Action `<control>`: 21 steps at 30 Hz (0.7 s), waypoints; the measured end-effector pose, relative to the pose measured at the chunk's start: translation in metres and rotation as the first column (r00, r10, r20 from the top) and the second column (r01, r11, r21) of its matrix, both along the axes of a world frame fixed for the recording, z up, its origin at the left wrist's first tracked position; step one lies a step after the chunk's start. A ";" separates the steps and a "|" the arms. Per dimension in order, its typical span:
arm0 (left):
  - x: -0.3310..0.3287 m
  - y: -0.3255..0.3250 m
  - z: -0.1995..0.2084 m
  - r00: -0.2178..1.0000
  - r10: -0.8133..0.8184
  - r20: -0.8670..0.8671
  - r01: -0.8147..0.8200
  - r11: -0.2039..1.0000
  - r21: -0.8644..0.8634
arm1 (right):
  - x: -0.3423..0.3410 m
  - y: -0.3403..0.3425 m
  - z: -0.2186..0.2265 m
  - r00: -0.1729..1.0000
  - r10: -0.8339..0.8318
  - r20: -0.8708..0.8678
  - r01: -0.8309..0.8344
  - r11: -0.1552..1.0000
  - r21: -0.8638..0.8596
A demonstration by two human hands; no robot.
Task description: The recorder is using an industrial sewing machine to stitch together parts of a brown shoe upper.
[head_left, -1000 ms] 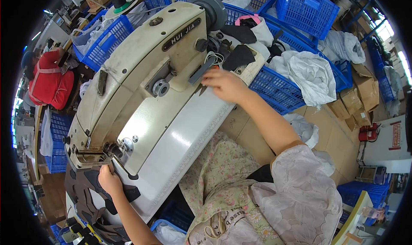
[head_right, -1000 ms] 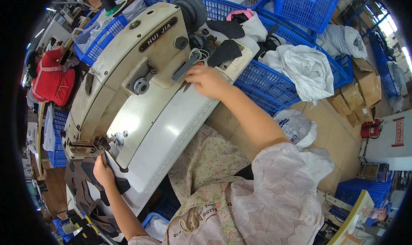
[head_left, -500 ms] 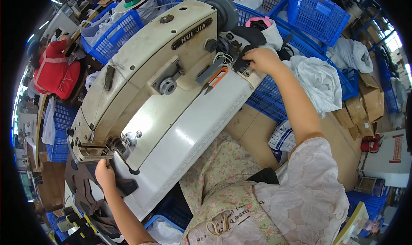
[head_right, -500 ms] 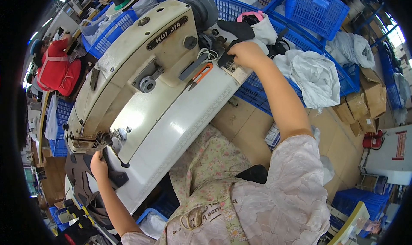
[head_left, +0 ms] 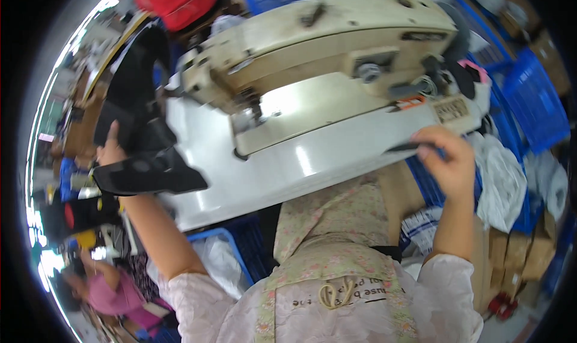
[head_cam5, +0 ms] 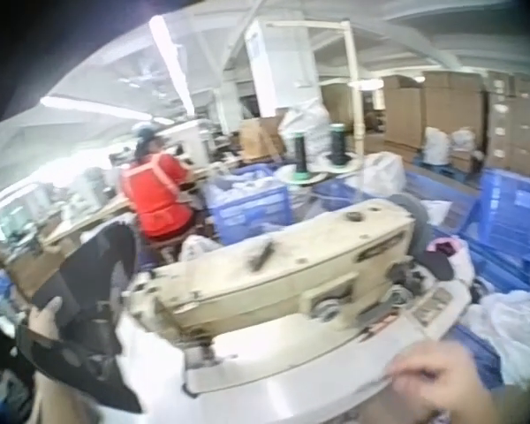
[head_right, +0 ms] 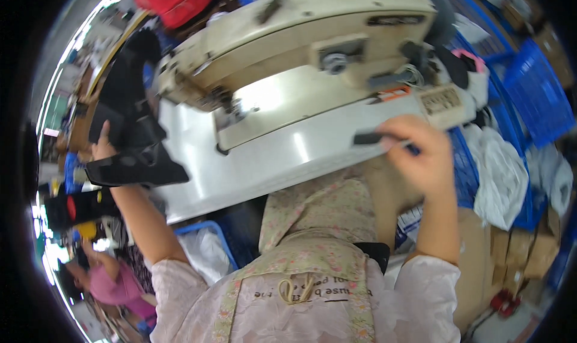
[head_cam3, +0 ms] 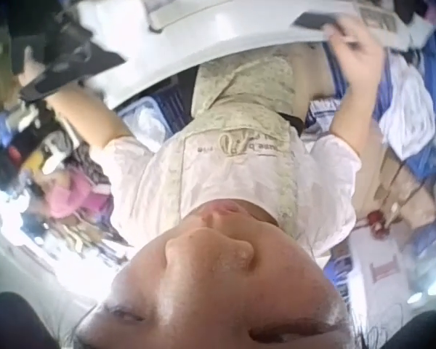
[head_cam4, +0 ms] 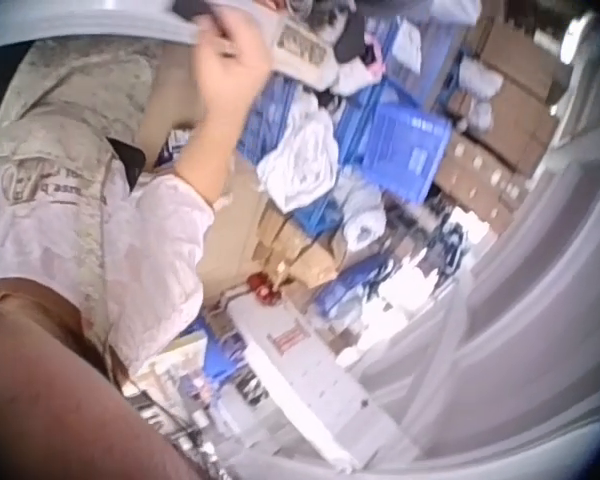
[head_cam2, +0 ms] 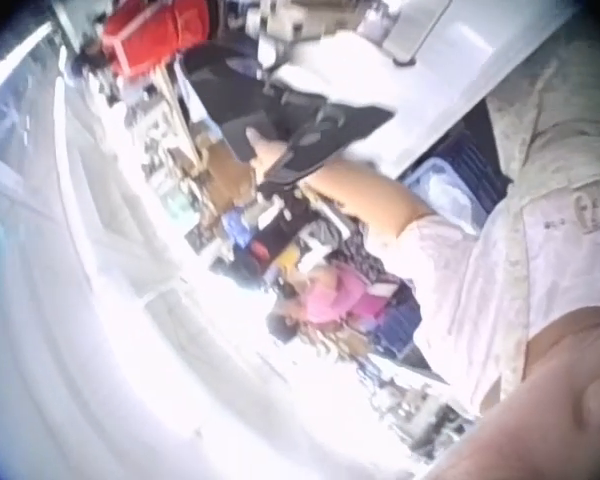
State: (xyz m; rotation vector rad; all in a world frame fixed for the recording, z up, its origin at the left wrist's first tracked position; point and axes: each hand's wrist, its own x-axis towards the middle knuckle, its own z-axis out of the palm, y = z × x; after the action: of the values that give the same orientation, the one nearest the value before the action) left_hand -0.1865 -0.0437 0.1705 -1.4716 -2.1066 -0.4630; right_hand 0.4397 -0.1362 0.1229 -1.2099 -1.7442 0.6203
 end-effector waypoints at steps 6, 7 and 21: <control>0.166 -0.043 0.004 0.160 -0.702 0.694 -0.169 0.674 0.720 | -0.191 0.015 0.013 0.696 0.698 -0.170 -0.633 0.707 0.314; 0.172 -0.048 0.001 0.121 -0.755 0.644 -0.161 0.626 0.763 | -0.213 0.014 0.014 0.685 0.713 -0.151 -0.632 0.684 0.364; 0.219 -0.129 0.042 0.587 -0.750 0.306 0.716 0.657 0.236 | -0.159 0.001 -0.018 0.621 0.449 -0.642 -0.444 0.877 0.184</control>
State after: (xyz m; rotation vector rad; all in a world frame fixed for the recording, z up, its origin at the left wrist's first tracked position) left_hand 0.0324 -0.1723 0.2128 -2.3335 -1.5703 -1.2237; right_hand 0.2806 -0.1349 0.1053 -0.4043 -1.3854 1.1821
